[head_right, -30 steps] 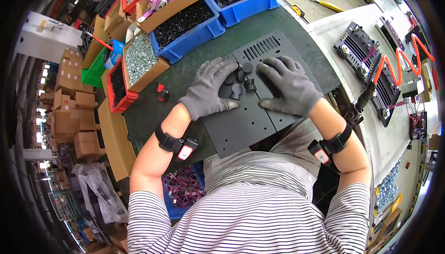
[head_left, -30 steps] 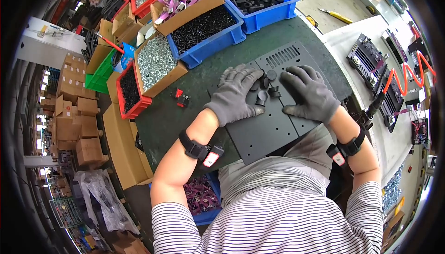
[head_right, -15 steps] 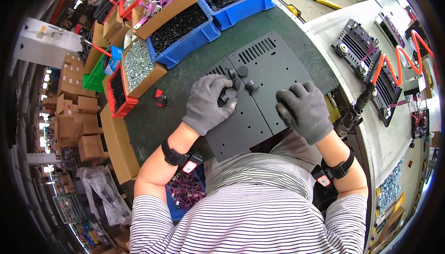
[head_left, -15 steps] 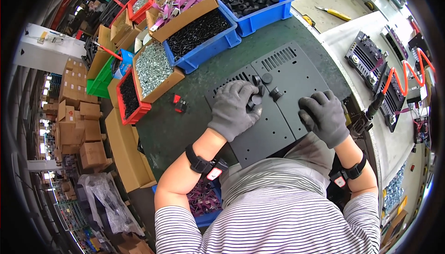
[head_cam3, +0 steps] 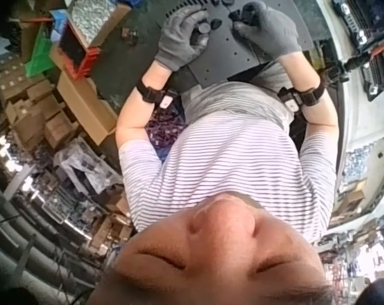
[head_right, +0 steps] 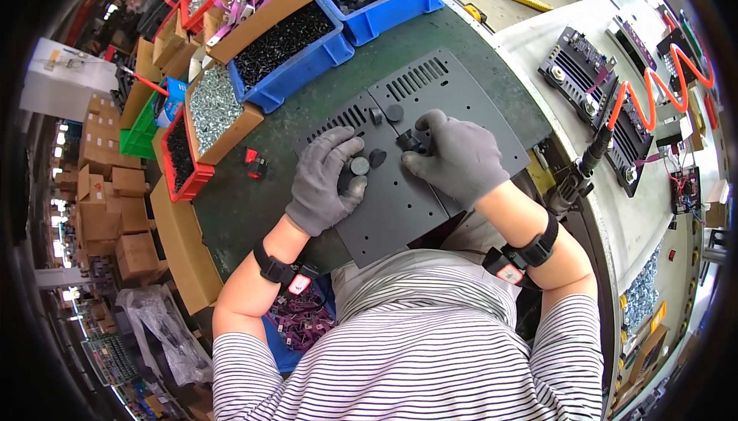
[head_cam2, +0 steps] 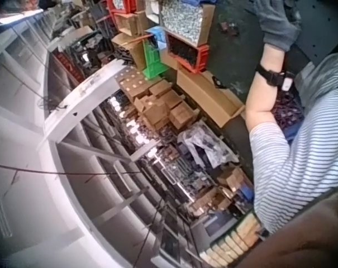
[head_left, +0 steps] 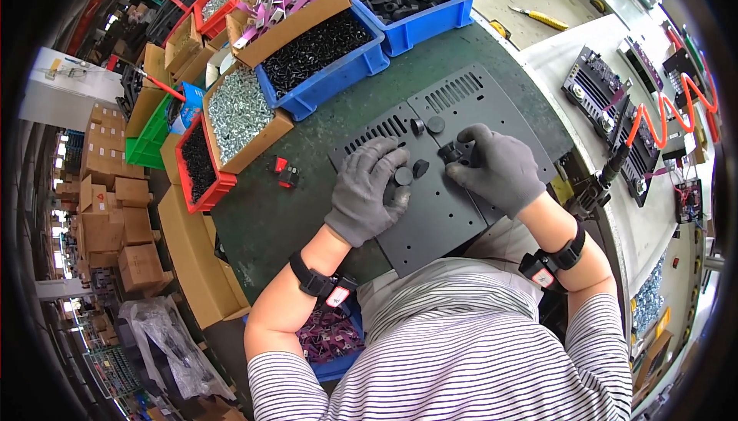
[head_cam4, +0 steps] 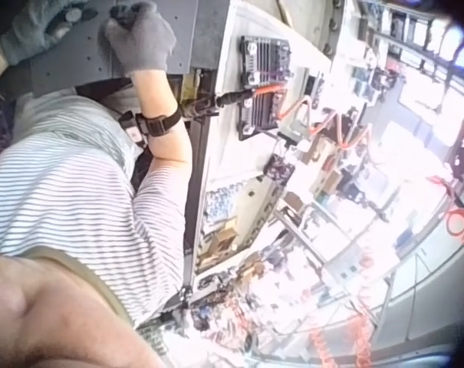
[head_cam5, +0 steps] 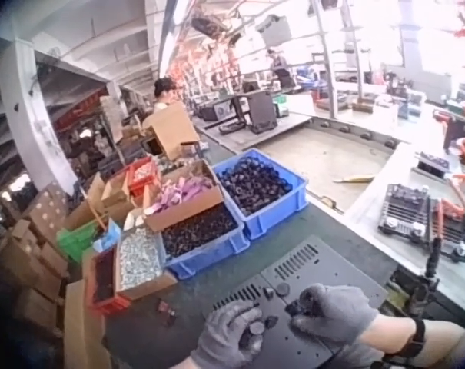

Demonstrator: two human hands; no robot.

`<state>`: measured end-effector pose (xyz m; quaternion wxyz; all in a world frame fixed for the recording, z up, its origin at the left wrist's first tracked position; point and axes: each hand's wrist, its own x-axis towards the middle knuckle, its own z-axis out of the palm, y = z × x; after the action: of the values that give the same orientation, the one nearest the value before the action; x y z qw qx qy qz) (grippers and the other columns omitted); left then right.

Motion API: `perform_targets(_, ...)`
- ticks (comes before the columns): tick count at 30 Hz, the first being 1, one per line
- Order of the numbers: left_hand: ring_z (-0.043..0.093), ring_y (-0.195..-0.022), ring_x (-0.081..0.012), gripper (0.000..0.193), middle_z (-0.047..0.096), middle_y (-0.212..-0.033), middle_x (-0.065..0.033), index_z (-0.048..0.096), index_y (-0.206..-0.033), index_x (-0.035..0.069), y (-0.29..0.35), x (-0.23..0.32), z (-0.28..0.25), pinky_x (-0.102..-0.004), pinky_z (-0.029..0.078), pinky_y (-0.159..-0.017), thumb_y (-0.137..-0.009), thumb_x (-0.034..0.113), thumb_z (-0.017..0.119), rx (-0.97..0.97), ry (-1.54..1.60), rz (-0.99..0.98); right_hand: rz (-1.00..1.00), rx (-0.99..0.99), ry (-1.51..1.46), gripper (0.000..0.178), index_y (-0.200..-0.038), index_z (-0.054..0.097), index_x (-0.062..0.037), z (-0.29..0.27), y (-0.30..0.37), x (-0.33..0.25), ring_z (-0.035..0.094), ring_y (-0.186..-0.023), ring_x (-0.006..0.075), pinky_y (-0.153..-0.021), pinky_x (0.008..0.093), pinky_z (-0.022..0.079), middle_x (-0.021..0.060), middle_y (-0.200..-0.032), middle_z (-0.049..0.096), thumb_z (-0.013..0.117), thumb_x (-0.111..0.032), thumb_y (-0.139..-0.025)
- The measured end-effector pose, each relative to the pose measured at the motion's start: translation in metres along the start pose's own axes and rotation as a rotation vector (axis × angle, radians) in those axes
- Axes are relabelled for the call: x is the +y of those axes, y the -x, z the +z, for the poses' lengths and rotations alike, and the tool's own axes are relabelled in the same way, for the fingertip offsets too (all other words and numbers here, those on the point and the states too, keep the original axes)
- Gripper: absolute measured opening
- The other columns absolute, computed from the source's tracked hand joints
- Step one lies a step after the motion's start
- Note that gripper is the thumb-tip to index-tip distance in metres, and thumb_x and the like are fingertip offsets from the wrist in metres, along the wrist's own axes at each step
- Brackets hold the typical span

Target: Assembling the metal housing and cooling fans of an electronic device using a pneumatic screwdriver.

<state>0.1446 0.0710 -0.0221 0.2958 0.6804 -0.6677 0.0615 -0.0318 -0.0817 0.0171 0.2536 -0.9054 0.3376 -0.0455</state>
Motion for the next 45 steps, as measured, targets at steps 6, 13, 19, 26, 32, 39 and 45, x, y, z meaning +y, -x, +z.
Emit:
perform_targets(6,0.056,-0.102,-0.0297,0.038,0.055,-0.114,-0.015,0.054,-0.113,0.004,0.007,-0.014,0.002,-0.0362,0.046,-0.086,-0.08,0.021,0.064,0.115,0.246,-0.085,0.015,-0.076,-0.009,0.037,-0.092,0.06,-0.0077,-0.003,-0.004,0.0,0.063,-0.081,0.0294,-0.071,0.04,0.048,0.0115,-0.082,0.065,0.065,-0.039,-0.072)
perform_targets(13,0.054,-0.104,-0.0311,0.032,0.056,-0.11,-0.0163,0.054,-0.111,0.002,0.008,-0.024,0.004,-0.0378,0.044,-0.091,-0.082,0.015,0.058,0.217,0.401,-0.234,0.01,-0.149,-0.228,0.031,-0.09,0.062,-0.0064,-0.02,-0.045,0.024,0.061,-0.075,0.025,-0.07,0.0358,0.048,0.0114,-0.079,0.063,0.068,-0.029,-0.069)
perform_targets(19,0.056,-0.094,-0.0227,0.029,0.055,-0.11,-0.0135,0.053,-0.112,0.002,0.008,-0.03,0.006,-0.0308,0.047,-0.082,-0.089,0.018,0.053,0.196,0.257,-0.18,-0.031,-0.084,-0.513,0.043,-0.111,0.059,-0.0084,-0.061,-0.16,-0.003,0.058,-0.073,0.013,-0.067,0.0284,0.049,0.0056,-0.092,0.064,0.062,-0.04,-0.082)
perform_targets(26,0.056,-0.093,-0.0202,0.025,0.056,-0.108,-0.0124,0.055,-0.11,0.002,0.006,-0.028,0.006,-0.0298,0.047,-0.082,-0.087,0.013,0.054,0.219,0.299,-0.154,-0.206,0.156,-0.937,0.053,-0.128,0.048,-0.0071,-0.087,-0.137,-0.034,0.063,-0.078,0.0168,-0.064,0.0275,0.051,0.0123,-0.107,0.06,0.044,-0.046,-0.092)
perform_targets(32,0.057,-0.092,-0.0236,0.021,0.058,-0.104,-0.0119,0.056,-0.104,0.003,0.011,-0.025,0.005,-0.0324,0.047,-0.082,-0.086,0.013,0.055,0.21,0.34,-0.2,-0.321,-0.272,-0.995,0.061,-0.104,0.06,0.0056,-0.064,0.026,0.029,0.063,-0.063,0.014,-0.053,0.0253,0.05,0.0105,-0.08,0.066,0.054,-0.052,-0.086)
perform_targets(39,0.058,-0.091,-0.0247,0.019,0.059,-0.102,-0.0132,0.057,-0.103,0.002,0.005,-0.023,0.005,-0.0332,0.047,-0.082,-0.086,0.012,0.054,0.19,0.317,-0.17,0.424,-0.269,-0.137,0.03,-0.097,0.066,-0.0009,-0.047,0.146,0.138,0.066,-0.074,0.0234,-0.068,0.0325,0.05,0.0135,-0.08,0.067,0.068,-0.026,-0.081)
perform_targets(45,0.054,-0.101,-0.0222,0.024,0.055,-0.111,-0.0138,0.054,-0.111,0.001,0.006,-0.023,0.005,-0.0325,0.044,-0.09,-0.089,0.007,0.049,0.129,0.29,-0.169,0.55,0.259,-0.095,0.038,-0.113,0.057,-0.0047,0.001,0.16,0.172,0.065,-0.086,0.0204,-0.076,0.0313,0.048,0.012,-0.089,0.066,0.068,-0.012,-0.077)
